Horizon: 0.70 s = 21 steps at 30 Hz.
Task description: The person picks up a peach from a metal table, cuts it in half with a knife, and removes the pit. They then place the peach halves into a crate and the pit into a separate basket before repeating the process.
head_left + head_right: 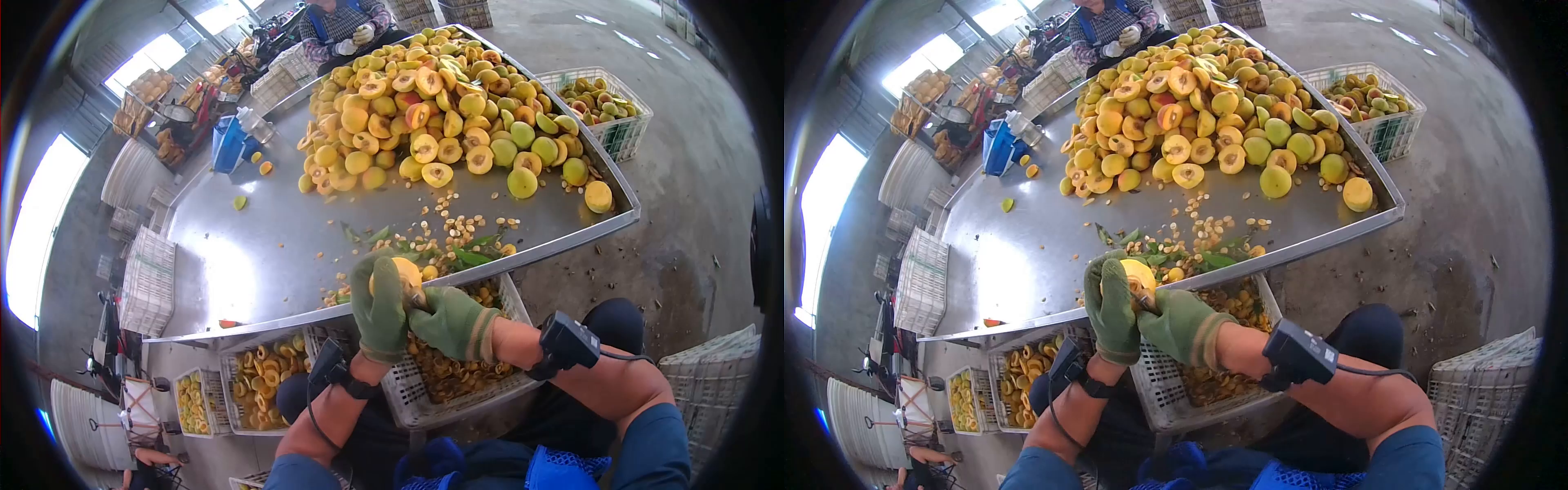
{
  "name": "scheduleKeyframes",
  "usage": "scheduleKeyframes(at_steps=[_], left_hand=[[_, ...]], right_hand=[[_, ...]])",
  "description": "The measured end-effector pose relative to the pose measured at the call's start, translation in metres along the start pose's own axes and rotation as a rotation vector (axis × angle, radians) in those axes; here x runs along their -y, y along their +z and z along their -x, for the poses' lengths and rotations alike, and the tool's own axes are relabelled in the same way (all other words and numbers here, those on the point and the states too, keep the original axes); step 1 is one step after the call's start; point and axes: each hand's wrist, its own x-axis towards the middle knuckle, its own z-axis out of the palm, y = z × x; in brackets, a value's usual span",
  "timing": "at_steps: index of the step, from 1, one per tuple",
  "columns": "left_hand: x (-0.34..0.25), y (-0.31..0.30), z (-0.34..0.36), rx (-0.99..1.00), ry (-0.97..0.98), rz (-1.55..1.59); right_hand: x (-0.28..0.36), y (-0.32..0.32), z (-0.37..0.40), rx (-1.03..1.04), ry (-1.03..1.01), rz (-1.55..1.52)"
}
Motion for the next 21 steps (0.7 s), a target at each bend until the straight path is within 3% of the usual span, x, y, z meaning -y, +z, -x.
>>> scheduleKeyframes(at_steps=[3, 6, 8, 10, 13, 15, 19, 21], left_hand=[[0.002, 0.001, 0.002, -0.014, 0.001, -0.013], [0.003, 0.004, 0.005, -0.044, 0.008, -0.015], [0.002, 0.008, 0.008, -0.049, 0.047, 0.01], [-0.001, 0.012, 0.012, -0.026, 0.114, 0.048], [0.009, 0.003, 0.011, 0.048, 0.178, -0.055], [0.003, -0.001, 0.009, 0.141, 0.122, 0.024], [-0.012, -0.025, -0.022, 0.503, -0.166, 0.047], [-0.004, -0.026, -0.024, 0.463, -0.201, -0.006]], right_hand=[[0.011, -0.005, 0.006, -0.073, -0.002, 0.366], [-0.012, 0.002, -0.004, -0.094, -0.144, 0.275], [-0.023, -0.004, -0.013, 0.082, -0.087, -0.059], [-0.008, -0.007, -0.008, 0.164, -0.005, -0.186], [0.033, -0.021, 0.015, 0.178, 0.132, -0.052], [0.046, -0.033, 0.017, 0.243, 0.218, 0.026], [0.031, -0.034, 0.016, 0.176, 0.054, 0.118], [0.007, -0.027, 0.005, 0.134, -0.085, 0.242]])
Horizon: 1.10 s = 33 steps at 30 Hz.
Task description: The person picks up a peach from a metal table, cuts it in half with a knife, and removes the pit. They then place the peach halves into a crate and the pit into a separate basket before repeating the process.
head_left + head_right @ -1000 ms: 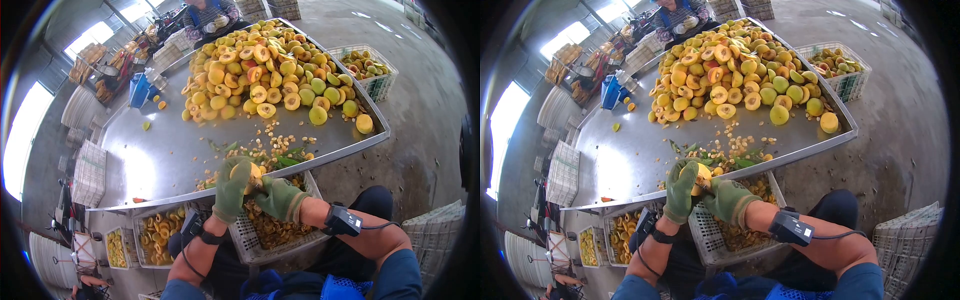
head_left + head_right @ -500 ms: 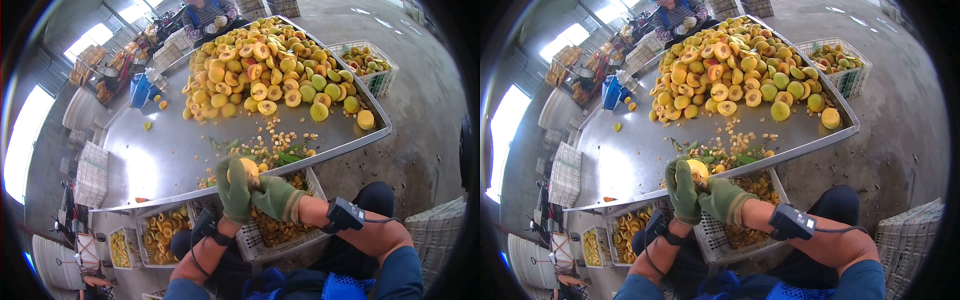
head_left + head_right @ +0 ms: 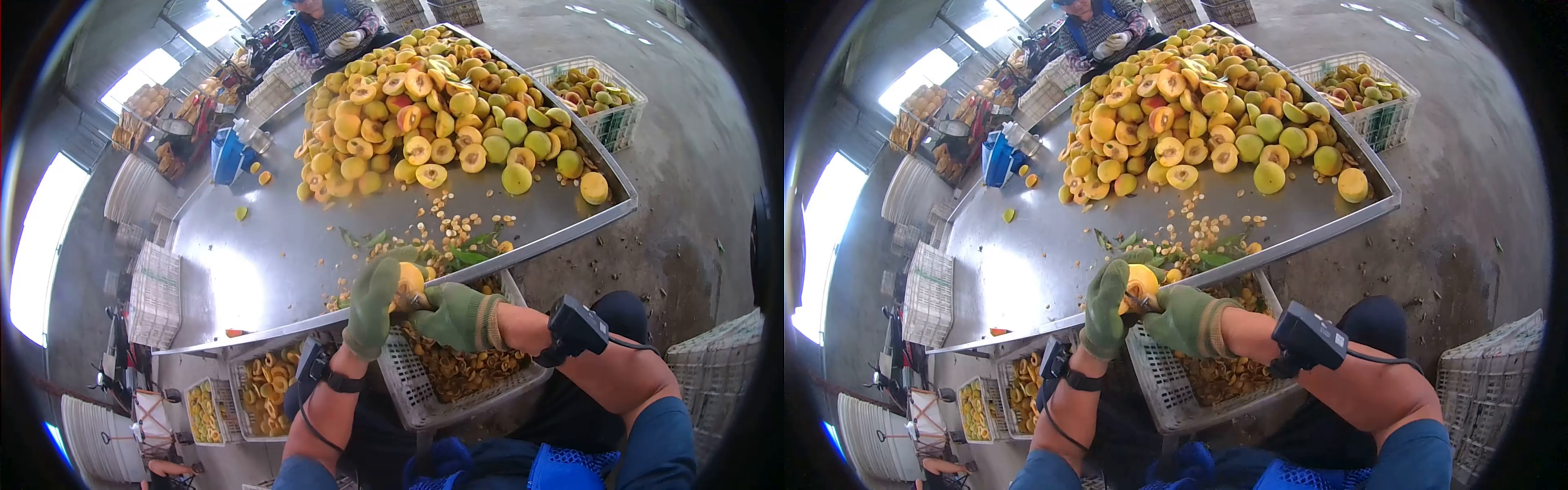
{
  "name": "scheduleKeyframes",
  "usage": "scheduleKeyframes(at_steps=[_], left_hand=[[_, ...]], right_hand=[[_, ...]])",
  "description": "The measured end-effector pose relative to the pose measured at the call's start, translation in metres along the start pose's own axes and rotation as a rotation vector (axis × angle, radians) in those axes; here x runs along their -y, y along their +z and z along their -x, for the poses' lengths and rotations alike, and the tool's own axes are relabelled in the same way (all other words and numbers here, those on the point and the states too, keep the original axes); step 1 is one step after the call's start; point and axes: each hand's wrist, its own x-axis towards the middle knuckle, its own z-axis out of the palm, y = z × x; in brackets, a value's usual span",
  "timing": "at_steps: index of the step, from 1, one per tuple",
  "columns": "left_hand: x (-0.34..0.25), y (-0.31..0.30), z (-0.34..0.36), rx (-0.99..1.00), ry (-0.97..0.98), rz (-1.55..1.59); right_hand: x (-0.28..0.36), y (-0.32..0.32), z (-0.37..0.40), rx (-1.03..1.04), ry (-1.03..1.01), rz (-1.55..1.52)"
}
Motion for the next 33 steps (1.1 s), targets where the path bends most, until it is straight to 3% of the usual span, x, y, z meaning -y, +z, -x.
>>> scheduleKeyframes(at_steps=[2, 5, 8, 12, 15, 18, 21, 23, 26, 27, 30, 33], left_hand=[[0.001, 0.004, 0.0, -0.062, -0.001, -0.07], [0.003, 0.012, 0.001, -0.125, 0.175, -0.215], [-0.01, 0.027, 0.004, -0.198, 0.184, -0.097], [-0.01, 0.026, 0.004, -0.219, 0.196, -0.167], [0.002, 0.019, 0.0, -0.198, 0.1, -0.129], [-0.003, 0.018, -0.004, -0.109, -0.034, -0.142], [-0.01, 0.003, -0.01, 0.045, -0.075, -0.256], [-0.021, -0.001, -0.014, 0.111, -0.154, -0.184], [0.001, 0.012, -0.007, -0.104, 0.228, 0.006], [0.008, 0.019, -0.006, -0.182, 0.25, -0.163], [0.01, 0.015, -0.003, -0.109, 0.149, -0.017], [0.009, 0.006, -0.003, -0.014, 0.137, -0.049]], right_hand=[[0.017, -0.004, 0.006, 0.07, 0.158, -0.168], [0.04, -0.015, 0.016, 0.177, 0.311, -0.378], [0.038, -0.023, 0.015, 0.292, 0.382, -0.5], [0.036, -0.021, 0.013, 0.295, 0.382, -0.486], [-0.001, 0.003, 0.001, 0.058, 0.032, -0.239], [-0.032, -0.001, -0.009, 0.199, 0.016, -0.09], [0.027, -0.031, 0.006, 0.328, 0.436, -0.26], [0.041, -0.034, 0.008, 0.253, 0.372, -0.236], [0.046, -0.044, 0.008, 0.23, 0.385, -0.392], [0.046, -0.046, 0.009, 0.24, 0.411, -0.481], [0.039, -0.044, 0.008, 0.438, 0.392, -0.564], [0.048, -0.046, 0.012, 0.505, 0.439, -0.595]])
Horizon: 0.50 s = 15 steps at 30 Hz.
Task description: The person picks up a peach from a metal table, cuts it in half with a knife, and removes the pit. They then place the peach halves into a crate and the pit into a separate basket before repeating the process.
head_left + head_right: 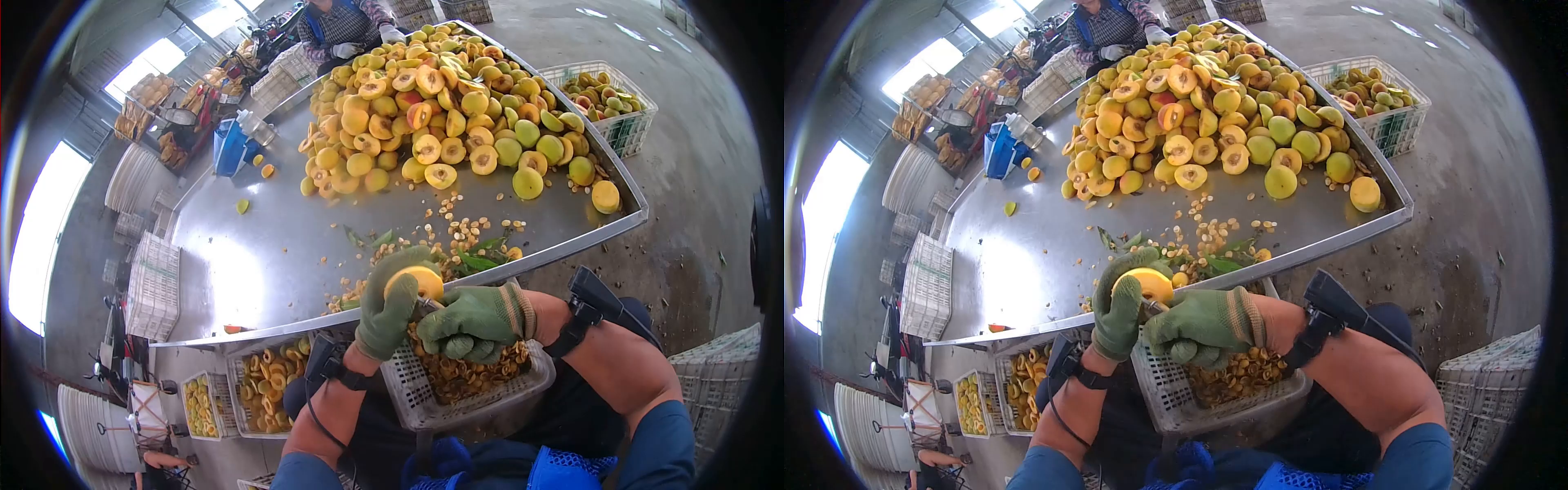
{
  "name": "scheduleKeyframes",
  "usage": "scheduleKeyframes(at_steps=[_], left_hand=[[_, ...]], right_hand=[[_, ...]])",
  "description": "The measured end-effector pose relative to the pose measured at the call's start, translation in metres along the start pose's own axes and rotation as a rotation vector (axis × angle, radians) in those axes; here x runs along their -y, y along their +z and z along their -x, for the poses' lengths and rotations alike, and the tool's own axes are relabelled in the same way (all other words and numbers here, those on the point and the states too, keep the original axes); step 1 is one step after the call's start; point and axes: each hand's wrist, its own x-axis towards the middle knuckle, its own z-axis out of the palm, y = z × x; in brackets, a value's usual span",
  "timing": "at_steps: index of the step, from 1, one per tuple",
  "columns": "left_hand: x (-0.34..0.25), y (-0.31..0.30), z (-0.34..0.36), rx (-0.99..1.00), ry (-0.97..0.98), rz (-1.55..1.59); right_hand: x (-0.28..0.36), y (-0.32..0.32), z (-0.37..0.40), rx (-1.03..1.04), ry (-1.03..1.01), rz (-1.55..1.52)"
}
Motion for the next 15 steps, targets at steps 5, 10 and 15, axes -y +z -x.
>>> scheduleKeyframes(at_steps=[5, 10, 15], left_hand=[[-0.026, -0.007, -0.014, 0.211, -0.089, -0.134], [-0.021, -0.009, -0.014, 0.219, -0.026, -0.069], [-0.015, -0.018, -0.007, 0.043, -0.091, 0.271]], right_hand=[[-0.008, -0.007, -0.002, 0.132, 0.031, -0.118], [-0.026, -0.02, -0.019, 0.576, -0.026, -0.478], [-0.032, -0.011, -0.015, 0.47, 0.044, -0.384]])
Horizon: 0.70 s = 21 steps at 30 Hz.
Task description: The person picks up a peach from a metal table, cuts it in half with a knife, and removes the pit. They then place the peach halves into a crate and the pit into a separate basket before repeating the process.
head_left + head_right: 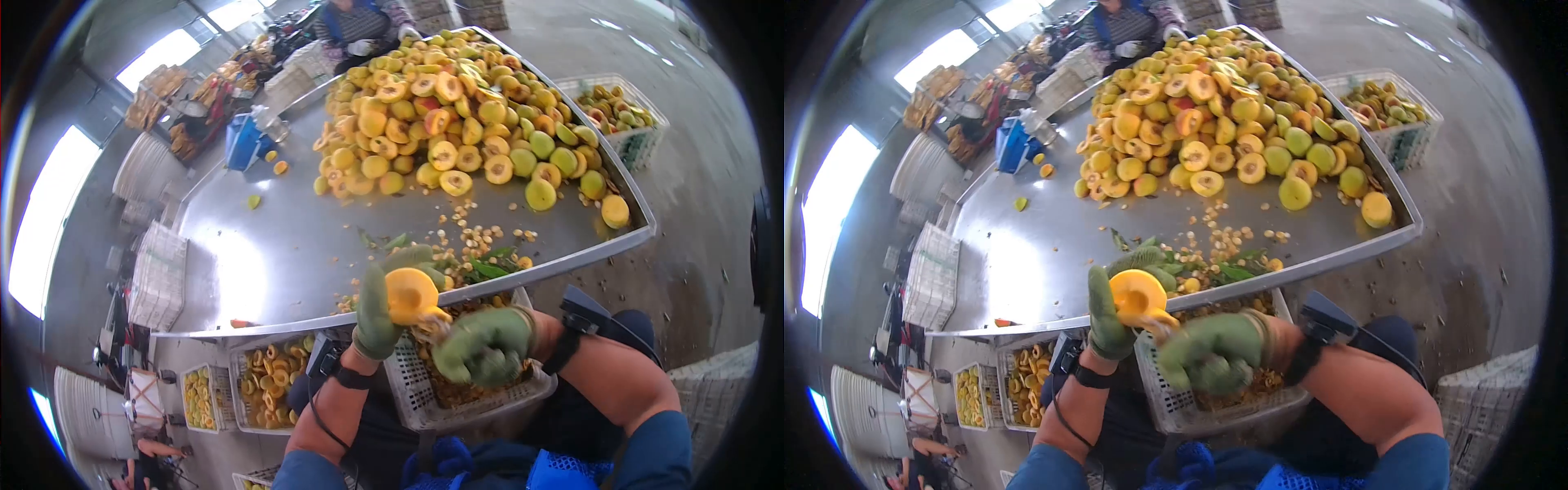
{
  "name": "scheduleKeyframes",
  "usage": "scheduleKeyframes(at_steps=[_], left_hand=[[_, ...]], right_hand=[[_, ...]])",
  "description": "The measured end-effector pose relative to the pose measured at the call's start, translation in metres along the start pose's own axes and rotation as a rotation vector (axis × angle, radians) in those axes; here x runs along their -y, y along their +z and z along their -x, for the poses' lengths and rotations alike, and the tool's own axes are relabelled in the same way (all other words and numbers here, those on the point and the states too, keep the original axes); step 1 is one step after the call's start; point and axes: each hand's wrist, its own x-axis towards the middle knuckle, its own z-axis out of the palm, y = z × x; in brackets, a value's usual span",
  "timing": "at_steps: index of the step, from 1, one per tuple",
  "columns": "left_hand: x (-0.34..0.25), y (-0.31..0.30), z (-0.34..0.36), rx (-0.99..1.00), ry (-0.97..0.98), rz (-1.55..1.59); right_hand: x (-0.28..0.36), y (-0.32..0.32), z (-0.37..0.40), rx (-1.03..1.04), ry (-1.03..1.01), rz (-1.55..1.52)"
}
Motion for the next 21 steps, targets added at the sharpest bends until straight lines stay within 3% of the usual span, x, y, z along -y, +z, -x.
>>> scheduleKeyframes(at_steps=[1, 3, 6, 7, 9, 10, 13, 14, 15, 16, 18, 19, 20, 21], left_hand=[[-0.005, -0.002, 0.004, -0.073, -0.016, 0.076], [0.008, -0.033, 0.018, -0.195, 0.065, -0.371], [0.013, -0.052, 0.02, -0.274, 0.305, -0.668], [0.001, -0.056, 0.025, -0.266, 0.128, -0.445], [-0.014, -0.071, 0.04, -0.292, 0.222, -0.657], [-0.019, -0.081, 0.049, -0.316, 0.491, -1.095], [-0.075, -0.086, 0.094, -0.387, -0.013, -0.644], [-0.081, -0.099, 0.111, -0.438, 0.074, -0.685], [-0.092, -0.118, 0.135, -0.513, 0.061, -0.93], [-0.091, -0.17, 0.164, -0.416, 0.132, -1.556], [-0.092, -0.228, 0.203, -0.495, -0.112, -1.669], [-0.095, -0.245, 0.208, -0.549, -0.214, -1.687], [-0.092, -0.265, 0.208, -0.639, -0.262, -1.624], [-0.096, -0.251, 0.186, -0.661, -0.179, -1.559]], right_hand=[[0.001, 0.014, 0.005, -0.122, -0.044, 0.358], [-0.007, 0.007, 0.003, -0.241, 0.125, 0.409], [-0.005, 0.014, -0.001, -0.45, 0.293, 0.605], [-0.006, 0.02, -0.003, -0.534, 0.333, 0.661], [-0.004, 0.027, -0.005, -0.596, 0.385, 0.749], [-0.003, 0.029, -0.007, -0.597, 0.388, 0.799], [-0.005, 0.029, -0.008, -0.572, 0.333, 0.966], [-0.014, 0.018, -0.01, -0.538, 0.281, 1.038], [-0.022, 0.011, -0.008, -0.506, 0.232, 1.105], [-0.025, 0.015, -0.004, -0.52, 0.24, 1.165], [-0.03, 0.024, -0.002, -0.537, 0.253, 1.288], [-0.037, 0.012, -0.004, -0.446, 0.224, 1.383], [-0.044, 0.0, -0.007, -0.357, 0.186, 1.474], [-0.031, 0.022, 0.0, -0.364, 0.227, 1.487]])
